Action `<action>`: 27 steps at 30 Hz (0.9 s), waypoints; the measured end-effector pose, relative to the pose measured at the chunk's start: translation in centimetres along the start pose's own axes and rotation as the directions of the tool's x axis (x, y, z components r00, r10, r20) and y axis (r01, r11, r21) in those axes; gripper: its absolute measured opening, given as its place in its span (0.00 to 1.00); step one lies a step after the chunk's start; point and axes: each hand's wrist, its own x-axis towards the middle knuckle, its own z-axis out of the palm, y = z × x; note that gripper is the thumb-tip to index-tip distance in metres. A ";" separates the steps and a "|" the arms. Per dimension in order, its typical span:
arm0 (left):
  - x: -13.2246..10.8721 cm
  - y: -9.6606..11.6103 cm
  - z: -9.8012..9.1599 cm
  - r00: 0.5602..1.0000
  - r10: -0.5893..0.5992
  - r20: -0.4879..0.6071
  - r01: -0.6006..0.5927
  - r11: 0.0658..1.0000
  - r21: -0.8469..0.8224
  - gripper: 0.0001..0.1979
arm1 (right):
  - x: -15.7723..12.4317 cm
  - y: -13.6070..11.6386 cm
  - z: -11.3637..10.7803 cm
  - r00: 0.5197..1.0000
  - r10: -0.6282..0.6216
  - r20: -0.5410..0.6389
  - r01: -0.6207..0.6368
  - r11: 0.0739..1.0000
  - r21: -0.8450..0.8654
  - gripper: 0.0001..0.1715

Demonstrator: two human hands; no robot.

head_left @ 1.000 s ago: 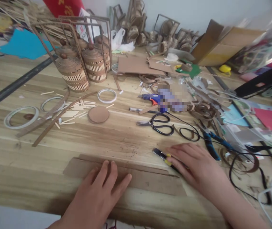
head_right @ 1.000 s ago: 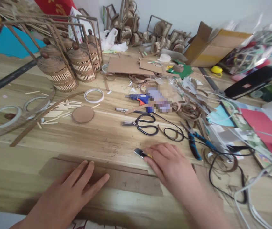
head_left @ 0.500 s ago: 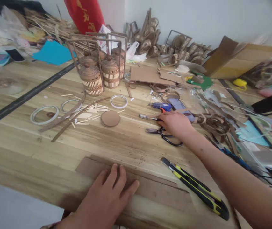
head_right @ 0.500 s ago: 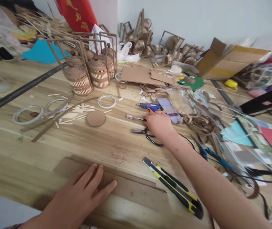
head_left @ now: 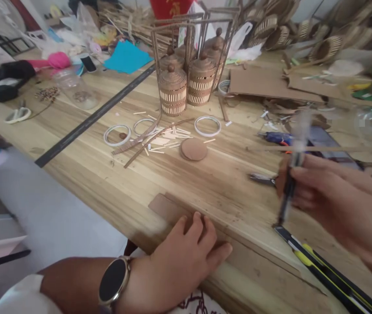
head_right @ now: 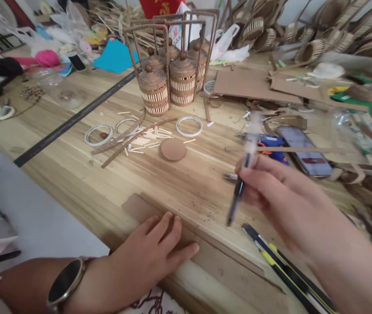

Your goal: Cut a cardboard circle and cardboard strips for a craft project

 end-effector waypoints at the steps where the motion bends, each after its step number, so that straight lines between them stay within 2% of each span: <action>1: -0.1 0.0 0.1 1.000 -0.002 -0.004 0.002 1.000 -0.001 0.21 | -1.4 -1.0 0.4 0.993 0.110 0.038 -0.115 0.977 0.181 0.16; 2: -0.2 0.0 0.1 1.000 -0.004 -0.011 0.004 1.000 -0.002 0.21 | -2.8 -1.8 0.9 0.974 0.213 0.073 -0.225 0.923 0.313 0.11; 4: -0.3 0.0 0.3 1.000 -0.008 -0.029 0.008 1.000 -0.004 0.21 | -5.4 -3.1 2.0 0.927 0.361 0.102 -0.363 0.796 0.484 0.10; 7: -0.4 0.0 0.4 0.998 -0.008 -0.063 0.008 1.000 -0.007 0.21 | -8.3 -3.9 3.9 0.858 0.496 0.129 -0.465 0.647 0.604 0.09; 9: -0.5 0.1 0.5 0.996 -0.015 -0.086 0.015 1.000 0.004 0.20 | -9.3 -3.9 5.2 0.833 0.535 0.140 -0.469 0.551 0.691 0.10; 11: -0.7 0.1 0.7 0.993 -0.024 -0.116 0.026 1.000 0.017 0.19 | -9.8 -3.7 6.2 0.794 0.588 0.153 -0.454 0.406 0.793 0.13; 14: -1.2 0.2 1.3 0.988 -0.036 -0.153 0.037 0.999 0.007 0.19 | -9.9 -3.6 6.8 0.682 0.702 0.207 -0.418 0.142 0.897 0.19; 16: -1.6 0.3 1.8 0.982 -0.063 -0.177 0.063 0.998 -0.005 0.21 | -9.8 -3.7 6.8 0.628 0.742 0.236 -0.387 0.034 0.922 0.20; 20: -2.4 0.7 2.5 0.965 -0.143 -0.220 0.138 0.990 -0.038 0.21 | -9.6 -3.8 6.6 0.632 0.734 0.250 -0.359 -0.008 0.933 0.18; 24: -2.9 1.4 2.6 0.951 -0.278 -0.139 0.269 0.960 -0.077 0.24 | -9.6 -3.7 6.6 0.644 0.720 0.257 -0.355 -0.015 0.935 0.17; 27: -3.1 1.9 2.6 0.944 -0.310 -0.111 0.300 0.949 -0.097 0.25 | -9.7 -3.5 6.6 0.648 0.721 0.246 -0.366 0.011 0.931 0.16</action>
